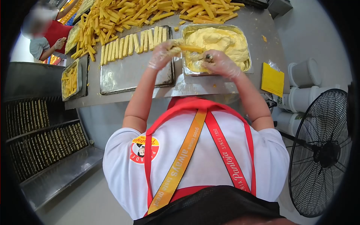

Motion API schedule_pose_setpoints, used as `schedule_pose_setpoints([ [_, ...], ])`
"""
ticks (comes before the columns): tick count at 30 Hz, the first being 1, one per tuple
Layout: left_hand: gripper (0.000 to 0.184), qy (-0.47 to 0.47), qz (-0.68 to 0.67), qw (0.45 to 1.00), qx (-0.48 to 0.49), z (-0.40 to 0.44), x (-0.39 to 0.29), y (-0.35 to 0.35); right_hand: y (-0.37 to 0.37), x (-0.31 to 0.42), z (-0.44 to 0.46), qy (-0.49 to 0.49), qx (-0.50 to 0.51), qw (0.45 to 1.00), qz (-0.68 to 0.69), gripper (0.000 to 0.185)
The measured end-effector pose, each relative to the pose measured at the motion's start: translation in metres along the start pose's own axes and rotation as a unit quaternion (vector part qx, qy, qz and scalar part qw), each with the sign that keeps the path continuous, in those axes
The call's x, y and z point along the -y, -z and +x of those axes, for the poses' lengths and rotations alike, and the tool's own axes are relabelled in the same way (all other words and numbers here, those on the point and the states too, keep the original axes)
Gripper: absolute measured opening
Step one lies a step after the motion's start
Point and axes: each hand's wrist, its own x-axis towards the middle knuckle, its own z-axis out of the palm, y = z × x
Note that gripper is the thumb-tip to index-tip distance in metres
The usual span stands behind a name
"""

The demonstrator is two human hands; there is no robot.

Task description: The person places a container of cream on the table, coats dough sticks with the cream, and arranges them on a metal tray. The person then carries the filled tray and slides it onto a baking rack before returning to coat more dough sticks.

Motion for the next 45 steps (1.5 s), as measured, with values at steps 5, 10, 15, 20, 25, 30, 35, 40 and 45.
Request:
schedule_pose_setpoints([
  [5, 0.029, -0.052, 0.127, 0.989, -0.062, -0.016, 0.044, -0.039, 0.018, -0.027, 0.014, -0.022, -0.158, 0.983, -0.092, 0.015],
  [10, 0.032, -0.058, 0.196, 0.972, -0.115, -0.016, 0.043, -0.05, 0.007, 0.016, 0.005, -0.081, -0.217, 0.878, 0.42, 0.019],
  [15, 0.034, -0.062, 0.197, 0.972, -0.111, -0.015, 0.043, -0.05, -0.007, -0.034, 0.01, -0.125, -0.246, 0.929, 0.247, 0.015],
  [20, 0.035, -0.026, 0.169, 0.978, -0.118, -0.011, 0.045, -0.048, -0.012, -0.009, 0.004, -0.09, -0.246, 0.88, 0.396, 0.017],
  [25, 0.032, 0.075, 0.085, 0.989, -0.093, -0.003, 0.047, -0.043, -0.009, -0.029, 0.01, -0.133, -0.266, 0.925, 0.234, 0.015],
  [30, 0.031, 0.083, 0.091, 0.989, -0.081, -0.005, 0.04, -0.045, -0.011, -0.006, 0.006, -0.098, -0.283, 0.907, 0.297, 0.016],
  [35, 0.026, 0.111, 0.06, 0.988, -0.086, -0.017, 0.028, -0.043, -0.006, -0.046, 0.011, -0.157, -0.253, 0.913, 0.281, 0.02],
  [40, 0.024, -0.059, 0.251, 0.924, -0.283, -0.073, 0.047, 0.033, -0.002, -0.043, -0.002, -0.183, -0.301, 0.906, 0.233, 0.02],
  [45, 0.02, 0.069, 0.368, 0.783, -0.496, -0.153, 0.141, 0.169, -0.008, -0.062, -0.006, -0.161, -0.31, 0.927, 0.136, 0.019],
])
